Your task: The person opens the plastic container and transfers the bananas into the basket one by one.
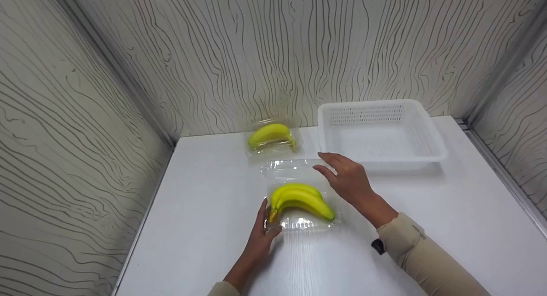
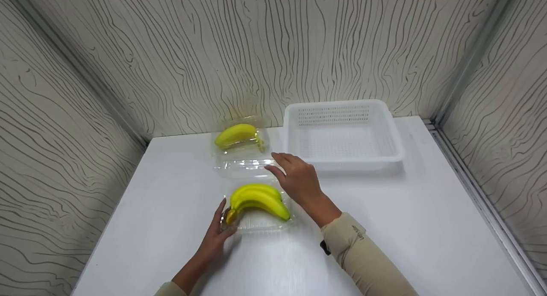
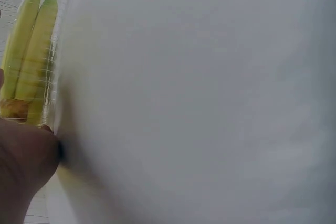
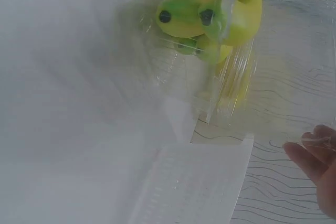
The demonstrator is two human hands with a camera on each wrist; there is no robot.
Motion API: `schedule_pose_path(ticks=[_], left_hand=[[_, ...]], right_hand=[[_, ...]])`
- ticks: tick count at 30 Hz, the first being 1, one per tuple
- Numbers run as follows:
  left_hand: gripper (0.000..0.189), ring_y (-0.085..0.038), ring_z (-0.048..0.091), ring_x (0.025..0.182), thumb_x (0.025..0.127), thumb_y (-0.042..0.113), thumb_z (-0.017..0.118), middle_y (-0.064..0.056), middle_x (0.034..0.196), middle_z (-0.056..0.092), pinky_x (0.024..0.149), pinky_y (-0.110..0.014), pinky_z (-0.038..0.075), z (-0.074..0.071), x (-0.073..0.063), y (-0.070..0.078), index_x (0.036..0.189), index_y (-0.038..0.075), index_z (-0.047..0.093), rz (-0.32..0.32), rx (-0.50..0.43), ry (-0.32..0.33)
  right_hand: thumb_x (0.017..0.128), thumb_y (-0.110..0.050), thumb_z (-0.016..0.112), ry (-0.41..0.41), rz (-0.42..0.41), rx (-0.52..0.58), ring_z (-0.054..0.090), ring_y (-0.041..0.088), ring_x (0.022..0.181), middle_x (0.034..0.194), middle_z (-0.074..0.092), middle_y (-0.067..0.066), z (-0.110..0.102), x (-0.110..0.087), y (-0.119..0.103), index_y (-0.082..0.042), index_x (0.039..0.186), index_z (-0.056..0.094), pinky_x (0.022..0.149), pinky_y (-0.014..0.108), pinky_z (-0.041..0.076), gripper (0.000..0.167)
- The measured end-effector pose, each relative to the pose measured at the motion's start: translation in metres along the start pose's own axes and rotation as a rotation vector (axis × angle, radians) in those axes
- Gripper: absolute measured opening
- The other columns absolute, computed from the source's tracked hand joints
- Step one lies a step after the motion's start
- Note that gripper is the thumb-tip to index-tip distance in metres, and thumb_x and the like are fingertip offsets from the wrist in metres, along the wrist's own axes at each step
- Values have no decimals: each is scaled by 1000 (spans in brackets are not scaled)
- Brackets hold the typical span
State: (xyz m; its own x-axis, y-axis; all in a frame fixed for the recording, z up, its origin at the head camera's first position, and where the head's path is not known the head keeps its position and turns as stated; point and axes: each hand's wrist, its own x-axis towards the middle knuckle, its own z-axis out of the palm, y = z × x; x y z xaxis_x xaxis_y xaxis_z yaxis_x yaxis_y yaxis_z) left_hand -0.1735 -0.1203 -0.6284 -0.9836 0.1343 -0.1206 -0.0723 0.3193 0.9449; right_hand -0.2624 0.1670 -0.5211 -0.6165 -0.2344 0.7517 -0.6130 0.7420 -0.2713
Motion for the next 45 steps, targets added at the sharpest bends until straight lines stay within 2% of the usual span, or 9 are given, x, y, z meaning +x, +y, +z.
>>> schedule_pose_path(ticks=[4,8,12,15,20,27,34,39,45], left_hand=[[92,-46,28,164,100,32,69,-21,177,27,130,-70,27,0,0,-3,173,28,14,23,7,8],[90,-46,31,162,101,32,69,-22,175,30,130,-68,29,1,0,-4,173,28,15,36,21,11],[88,-45,33,162,103,34,68,-21,175,32,130,-68,30,1,0,-4,173,29,14,28,47,19],[87,-45,33,162,104,35,66,-21,175,32,129,-68,30,2,0,-5,173,30,14,21,67,23],[91,-43,30,164,102,40,70,-19,176,31,133,-64,26,2,-1,-5,172,31,13,16,76,26],[98,-40,27,166,96,41,78,-20,176,29,136,-56,24,4,-1,-4,171,29,15,11,44,25],[98,-41,28,165,96,43,78,-19,176,30,135,-59,24,3,-1,-6,170,32,15,-2,44,33],[98,-42,28,165,96,44,77,-20,176,29,135,-60,24,3,-2,-6,171,32,15,3,58,32],[98,-42,27,165,95,43,78,-19,177,28,134,-60,25,3,-1,-5,170,32,15,-3,61,35]], right_hand=[[99,-27,78,-22,134,63,80,28,109,120,82,10,3,10,4,-7,127,77,85,43,68,34],[102,-25,74,-42,299,148,78,30,113,127,79,12,6,17,8,-8,132,75,79,42,68,35],[105,-27,71,-59,443,250,77,32,115,130,77,14,8,25,10,-10,141,70,83,45,68,40],[106,-29,69,-69,505,300,77,34,116,130,77,16,9,30,10,-12,146,66,89,50,67,44],[106,-30,68,-81,538,320,79,35,113,126,79,15,14,38,11,-15,148,65,95,56,64,45],[107,-32,66,-105,585,336,79,35,114,127,79,14,21,45,16,-21,153,61,101,52,63,47],[108,-34,65,-117,616,349,78,34,116,125,78,13,23,46,18,-21,157,56,101,51,63,52],[109,-37,62,-137,631,349,78,34,116,130,77,13,24,44,21,-21,162,48,103,51,62,57],[109,-41,61,-146,604,347,77,34,118,128,78,13,25,41,23,-19,163,47,103,53,62,60]])
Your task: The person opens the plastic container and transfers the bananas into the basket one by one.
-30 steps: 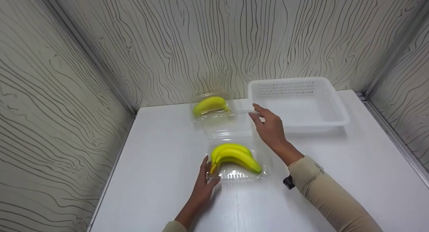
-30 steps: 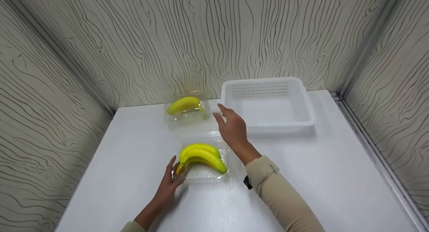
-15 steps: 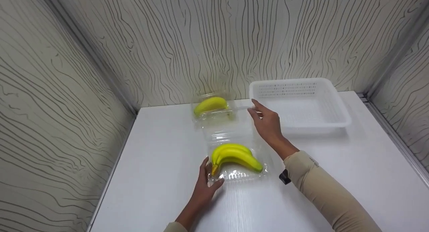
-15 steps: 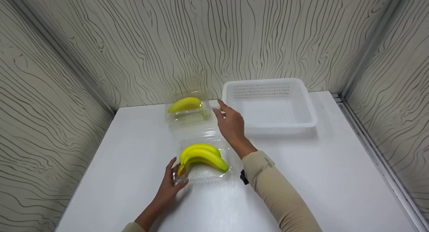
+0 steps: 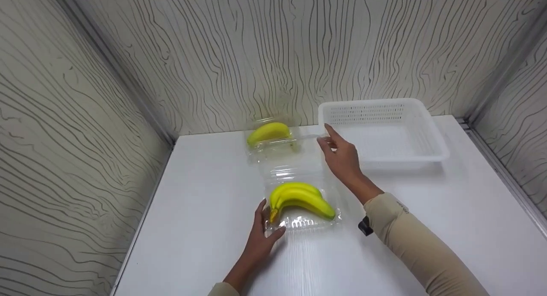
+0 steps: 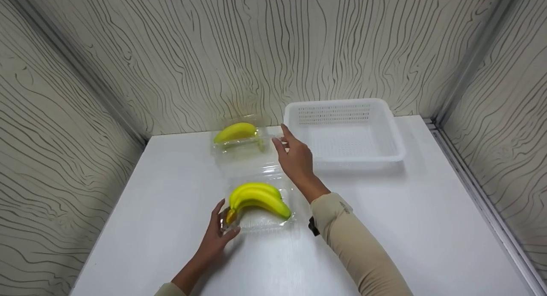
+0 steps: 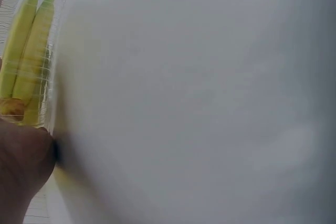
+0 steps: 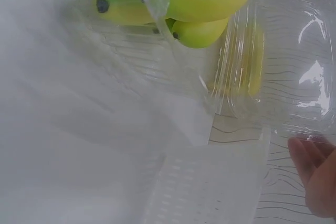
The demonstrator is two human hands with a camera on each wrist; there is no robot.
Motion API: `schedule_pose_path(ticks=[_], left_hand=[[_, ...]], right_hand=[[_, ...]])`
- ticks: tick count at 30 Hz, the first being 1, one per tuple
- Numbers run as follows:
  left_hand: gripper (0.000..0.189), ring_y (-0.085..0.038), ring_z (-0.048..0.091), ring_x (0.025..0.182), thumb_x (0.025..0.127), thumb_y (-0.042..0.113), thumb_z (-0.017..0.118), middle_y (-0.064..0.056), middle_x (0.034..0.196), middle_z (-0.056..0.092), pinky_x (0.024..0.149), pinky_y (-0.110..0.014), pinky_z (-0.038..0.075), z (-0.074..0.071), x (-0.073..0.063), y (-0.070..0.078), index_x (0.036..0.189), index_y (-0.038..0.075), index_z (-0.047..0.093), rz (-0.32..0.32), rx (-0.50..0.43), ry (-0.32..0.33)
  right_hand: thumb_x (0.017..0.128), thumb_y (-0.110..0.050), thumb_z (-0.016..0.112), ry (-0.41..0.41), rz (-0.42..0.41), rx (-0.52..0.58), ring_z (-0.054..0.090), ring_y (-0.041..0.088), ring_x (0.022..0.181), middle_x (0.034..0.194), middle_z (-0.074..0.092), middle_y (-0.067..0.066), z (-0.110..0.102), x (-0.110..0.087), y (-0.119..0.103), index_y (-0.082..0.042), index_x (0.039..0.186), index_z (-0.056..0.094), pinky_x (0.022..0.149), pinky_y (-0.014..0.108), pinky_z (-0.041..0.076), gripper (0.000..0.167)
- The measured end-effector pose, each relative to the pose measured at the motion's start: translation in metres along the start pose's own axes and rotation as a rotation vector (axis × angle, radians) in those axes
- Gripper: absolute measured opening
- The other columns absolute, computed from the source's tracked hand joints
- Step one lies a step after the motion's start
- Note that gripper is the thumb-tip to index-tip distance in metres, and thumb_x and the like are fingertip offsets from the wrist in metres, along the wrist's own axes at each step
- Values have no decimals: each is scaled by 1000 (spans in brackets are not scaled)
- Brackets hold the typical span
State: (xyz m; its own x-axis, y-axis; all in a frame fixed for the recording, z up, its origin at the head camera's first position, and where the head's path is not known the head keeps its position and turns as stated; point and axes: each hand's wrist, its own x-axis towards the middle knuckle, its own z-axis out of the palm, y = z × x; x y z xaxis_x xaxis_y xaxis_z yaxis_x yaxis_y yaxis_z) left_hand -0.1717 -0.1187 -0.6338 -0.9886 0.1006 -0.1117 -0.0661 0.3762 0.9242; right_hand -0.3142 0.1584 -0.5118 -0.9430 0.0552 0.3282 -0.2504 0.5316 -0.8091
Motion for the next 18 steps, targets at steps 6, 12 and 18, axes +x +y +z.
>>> schedule_pose_path(ticks=[6,12,18], left_hand=[[98,-42,26,166,96,42,77,-20,178,26,135,-59,25,0,1,0,171,32,15,-2,-2,-5],[98,-42,25,166,96,42,77,-20,178,25,135,-59,24,-1,1,0,171,30,15,10,-9,-7],[97,-42,26,166,97,42,77,-20,178,26,135,-59,25,-1,1,-1,171,31,15,12,-4,-6]], right_hand=[[109,-43,61,9,-19,-20,74,29,126,132,77,12,-2,-3,1,-18,163,47,100,48,64,61],[108,-36,65,52,-93,-67,67,33,135,146,69,17,-8,-12,2,-13,163,44,101,52,63,64],[105,-29,70,102,-167,-99,65,33,130,140,68,18,-17,-33,6,-9,159,49,99,52,62,62]])
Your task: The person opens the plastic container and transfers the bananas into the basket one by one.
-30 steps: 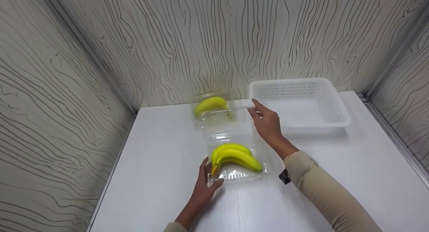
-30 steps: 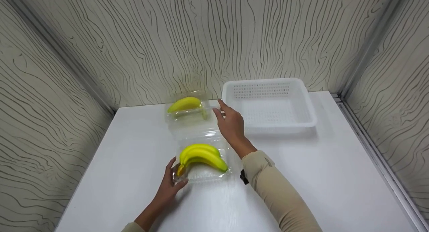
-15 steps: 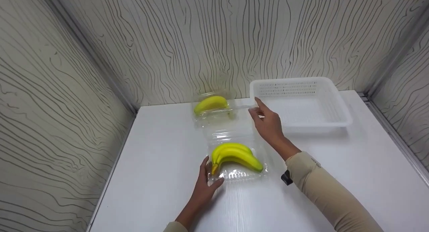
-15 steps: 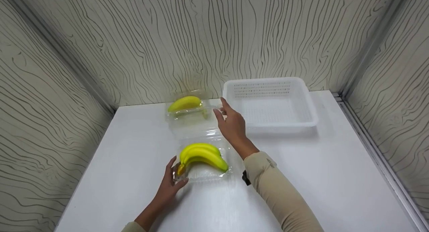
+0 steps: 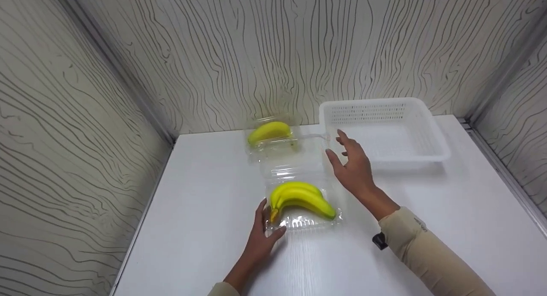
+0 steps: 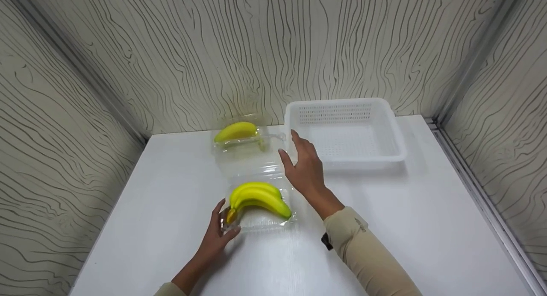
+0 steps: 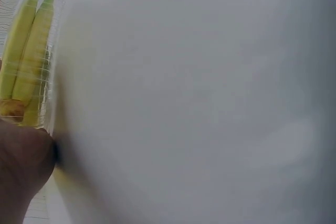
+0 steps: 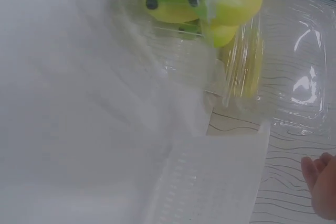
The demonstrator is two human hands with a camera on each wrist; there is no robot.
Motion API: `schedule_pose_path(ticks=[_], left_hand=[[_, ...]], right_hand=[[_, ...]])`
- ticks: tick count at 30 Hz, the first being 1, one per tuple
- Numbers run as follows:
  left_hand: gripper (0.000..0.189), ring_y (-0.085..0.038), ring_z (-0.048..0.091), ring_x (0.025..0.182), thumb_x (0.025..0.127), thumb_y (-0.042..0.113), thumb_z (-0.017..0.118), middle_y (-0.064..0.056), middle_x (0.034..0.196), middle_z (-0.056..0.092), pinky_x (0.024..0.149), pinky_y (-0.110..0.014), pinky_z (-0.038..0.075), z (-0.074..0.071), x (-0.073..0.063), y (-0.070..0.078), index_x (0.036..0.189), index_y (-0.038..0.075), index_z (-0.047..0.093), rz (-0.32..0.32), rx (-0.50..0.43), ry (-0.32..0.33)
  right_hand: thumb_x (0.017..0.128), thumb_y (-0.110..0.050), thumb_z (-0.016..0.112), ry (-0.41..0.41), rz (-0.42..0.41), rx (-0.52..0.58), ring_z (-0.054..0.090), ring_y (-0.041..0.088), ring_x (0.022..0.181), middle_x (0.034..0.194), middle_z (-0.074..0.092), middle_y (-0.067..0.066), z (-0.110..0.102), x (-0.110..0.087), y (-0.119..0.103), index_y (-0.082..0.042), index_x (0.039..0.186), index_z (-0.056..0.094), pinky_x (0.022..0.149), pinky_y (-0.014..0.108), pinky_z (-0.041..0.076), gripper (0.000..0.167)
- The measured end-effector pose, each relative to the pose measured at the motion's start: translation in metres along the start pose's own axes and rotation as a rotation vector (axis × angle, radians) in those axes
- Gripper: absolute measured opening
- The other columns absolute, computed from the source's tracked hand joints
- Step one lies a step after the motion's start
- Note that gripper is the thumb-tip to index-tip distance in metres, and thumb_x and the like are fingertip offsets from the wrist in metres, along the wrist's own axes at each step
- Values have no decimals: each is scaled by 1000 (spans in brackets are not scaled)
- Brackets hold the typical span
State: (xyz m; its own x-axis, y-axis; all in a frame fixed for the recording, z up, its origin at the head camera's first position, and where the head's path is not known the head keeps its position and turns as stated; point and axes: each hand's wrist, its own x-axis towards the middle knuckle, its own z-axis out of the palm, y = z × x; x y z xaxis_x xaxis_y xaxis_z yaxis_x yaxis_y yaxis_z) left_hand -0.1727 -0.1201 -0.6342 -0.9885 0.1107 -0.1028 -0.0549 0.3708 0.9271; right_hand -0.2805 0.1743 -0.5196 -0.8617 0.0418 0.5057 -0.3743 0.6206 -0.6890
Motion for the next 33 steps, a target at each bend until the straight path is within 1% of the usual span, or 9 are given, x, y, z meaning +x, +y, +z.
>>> schedule_pose_path(ticks=[5,8,11,13,16,20,23,28,33], left_hand=[[97,-42,25,166,97,42,77,-19,178,25,135,-60,24,1,0,2,171,32,15,-3,0,-2],[98,-42,26,166,96,43,77,-19,178,25,134,-62,24,1,-1,2,171,32,15,-9,6,0],[98,-42,26,166,96,43,78,-19,177,27,134,-63,24,1,-1,1,170,32,15,-10,2,4],[98,-42,26,165,96,43,78,-19,177,28,134,-64,23,1,-1,0,170,32,15,-9,3,5],[98,-42,27,165,96,44,78,-19,177,28,134,-64,23,1,-1,0,170,33,15,-9,2,6],[98,-41,27,165,96,45,78,-18,177,27,134,-62,24,0,-1,1,171,33,14,-12,5,2],[98,-41,27,165,97,44,77,-18,177,28,134,-61,25,0,-1,2,170,33,14,-12,4,-2],[98,-41,27,165,97,44,77,-17,177,28,134,-62,25,2,-1,3,170,33,14,-25,8,-1],[99,-42,27,165,96,44,77,-18,177,29,134,-63,25,2,-1,4,171,32,14,-23,4,0]], right_hand=[[102,-25,74,13,-39,-47,70,27,116,129,70,13,-6,-25,5,-8,147,58,93,50,65,51],[101,-24,75,-15,-66,-66,71,24,113,128,70,10,-8,-39,7,-11,142,62,88,48,67,45],[100,-23,76,-68,-101,-66,71,23,114,130,70,8,-9,-50,8,-12,140,65,86,44,68,43],[99,-23,78,-119,-125,-67,72,22,113,132,70,7,-8,-57,7,-13,141,65,83,41,68,45],[97,-27,80,-221,-165,-76,71,24,117,139,69,7,-6,-65,4,-14,145,64,85,40,68,52],[95,-38,81,-359,-217,-138,67,28,133,148,65,7,-1,-72,-5,-18,151,60,102,46,63,63],[94,-47,80,-453,-241,-212,63,29,139,155,61,6,4,-75,-13,-24,155,57,110,51,59,70],[94,-53,78,-593,-214,-261,58,32,145,163,53,6,13,-73,-16,-28,160,50,114,55,55,76],[96,-49,77,-675,-149,-246,53,37,149,167,48,10,22,-73,-14,-27,163,46,117,61,51,78]])
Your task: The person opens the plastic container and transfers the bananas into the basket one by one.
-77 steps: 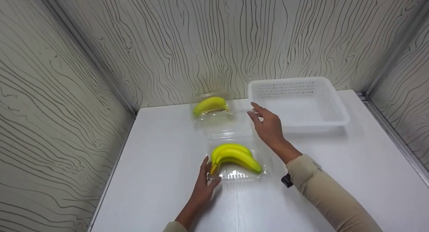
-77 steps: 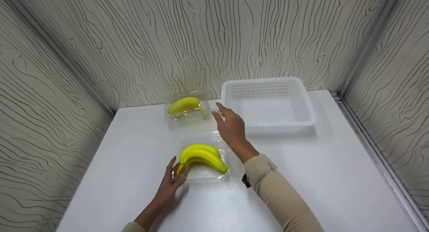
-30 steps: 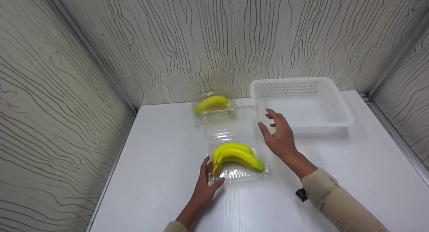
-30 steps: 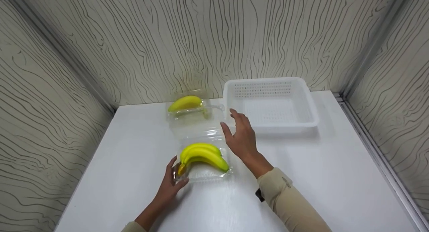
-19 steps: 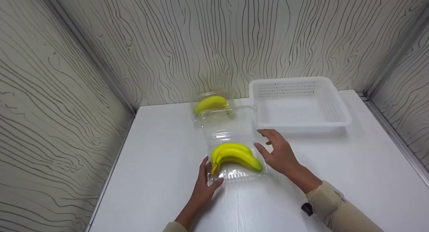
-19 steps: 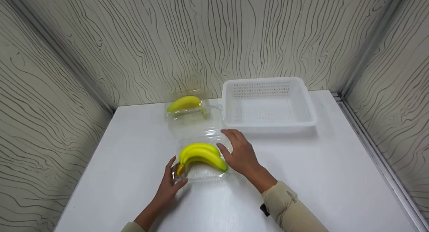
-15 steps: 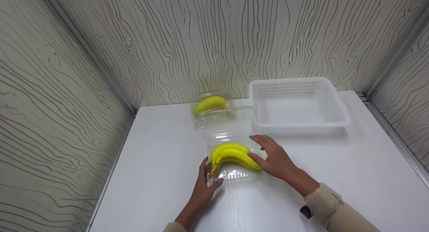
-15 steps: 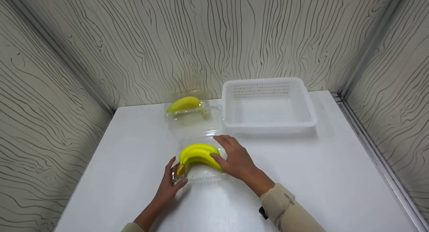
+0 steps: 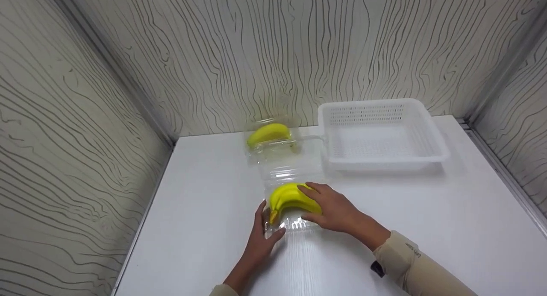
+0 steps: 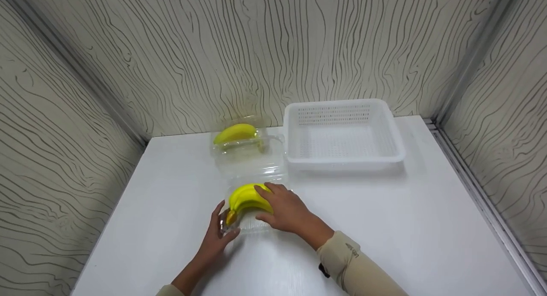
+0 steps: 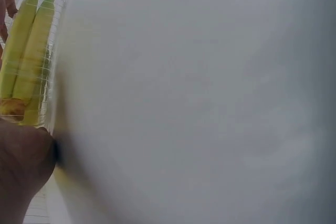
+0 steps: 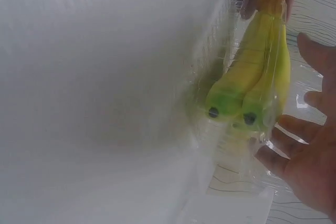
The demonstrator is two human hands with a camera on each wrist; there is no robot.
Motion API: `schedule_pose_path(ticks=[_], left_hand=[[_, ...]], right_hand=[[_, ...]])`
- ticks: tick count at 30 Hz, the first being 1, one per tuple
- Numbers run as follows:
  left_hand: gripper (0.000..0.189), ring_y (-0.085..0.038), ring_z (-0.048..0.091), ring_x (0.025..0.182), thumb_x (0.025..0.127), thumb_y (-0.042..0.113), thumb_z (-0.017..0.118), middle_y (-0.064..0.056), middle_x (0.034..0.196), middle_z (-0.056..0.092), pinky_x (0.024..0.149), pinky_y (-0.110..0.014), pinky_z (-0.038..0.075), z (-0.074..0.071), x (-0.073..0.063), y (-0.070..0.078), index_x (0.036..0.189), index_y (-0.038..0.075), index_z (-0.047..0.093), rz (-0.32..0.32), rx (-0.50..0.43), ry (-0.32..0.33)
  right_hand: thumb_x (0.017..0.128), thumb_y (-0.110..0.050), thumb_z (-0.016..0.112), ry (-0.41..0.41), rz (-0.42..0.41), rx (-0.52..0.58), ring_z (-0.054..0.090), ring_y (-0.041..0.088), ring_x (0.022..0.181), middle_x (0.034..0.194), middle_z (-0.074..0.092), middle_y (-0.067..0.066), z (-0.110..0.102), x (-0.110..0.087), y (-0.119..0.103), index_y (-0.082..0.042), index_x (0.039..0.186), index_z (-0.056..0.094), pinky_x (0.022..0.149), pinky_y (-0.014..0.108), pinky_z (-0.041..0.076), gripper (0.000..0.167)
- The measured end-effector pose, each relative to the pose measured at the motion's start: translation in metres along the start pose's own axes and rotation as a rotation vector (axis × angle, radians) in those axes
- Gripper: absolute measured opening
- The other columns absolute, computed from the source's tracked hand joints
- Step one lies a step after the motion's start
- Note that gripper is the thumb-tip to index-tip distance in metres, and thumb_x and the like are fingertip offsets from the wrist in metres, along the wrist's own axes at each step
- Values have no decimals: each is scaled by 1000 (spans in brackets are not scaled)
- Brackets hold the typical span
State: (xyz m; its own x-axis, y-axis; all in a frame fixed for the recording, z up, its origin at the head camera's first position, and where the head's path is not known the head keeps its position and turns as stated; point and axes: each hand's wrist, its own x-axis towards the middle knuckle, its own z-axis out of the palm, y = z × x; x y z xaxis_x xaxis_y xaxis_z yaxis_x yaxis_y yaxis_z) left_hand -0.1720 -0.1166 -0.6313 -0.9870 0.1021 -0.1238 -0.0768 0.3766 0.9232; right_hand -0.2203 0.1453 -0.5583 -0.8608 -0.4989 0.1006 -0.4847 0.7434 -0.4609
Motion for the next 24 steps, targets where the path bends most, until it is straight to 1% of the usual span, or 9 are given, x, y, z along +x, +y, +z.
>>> schedule_pose_path(ticks=[4,7,11,15,19,24], left_hand=[[98,-42,27,165,96,42,77,-19,177,29,134,-62,24,0,-1,0,171,32,14,14,-8,1],[98,-41,27,165,96,42,77,-18,177,28,134,-62,24,0,-1,0,171,33,14,15,-3,2],[98,-40,27,166,96,43,77,-17,178,28,134,-61,25,1,1,0,171,33,14,14,6,-3],[99,-40,29,165,96,45,77,-17,177,29,134,-61,26,1,2,0,171,33,14,18,11,-4],[99,-40,30,165,95,45,77,-17,177,29,133,-62,26,0,1,0,171,34,14,12,12,3],[98,-42,29,164,95,44,77,-17,177,29,133,-65,26,0,0,0,171,34,15,3,12,8]], right_hand=[[97,-45,77,-30,16,13,52,38,150,166,49,12,5,4,0,-26,163,46,118,62,50,76],[96,-42,78,-29,7,0,51,38,150,165,49,14,8,6,1,-24,163,47,118,61,50,76],[94,-38,81,-22,9,1,49,41,151,165,48,17,9,9,1,-21,163,47,117,62,50,78],[93,-35,82,-41,37,16,46,44,152,168,44,20,11,12,1,-23,165,43,116,66,49,82],[94,-30,82,-41,43,0,49,45,149,167,44,21,14,16,2,-25,165,43,112,66,52,81],[96,-19,80,-38,40,-19,55,48,142,165,43,24,19,19,4,-27,164,43,108,65,56,78]])
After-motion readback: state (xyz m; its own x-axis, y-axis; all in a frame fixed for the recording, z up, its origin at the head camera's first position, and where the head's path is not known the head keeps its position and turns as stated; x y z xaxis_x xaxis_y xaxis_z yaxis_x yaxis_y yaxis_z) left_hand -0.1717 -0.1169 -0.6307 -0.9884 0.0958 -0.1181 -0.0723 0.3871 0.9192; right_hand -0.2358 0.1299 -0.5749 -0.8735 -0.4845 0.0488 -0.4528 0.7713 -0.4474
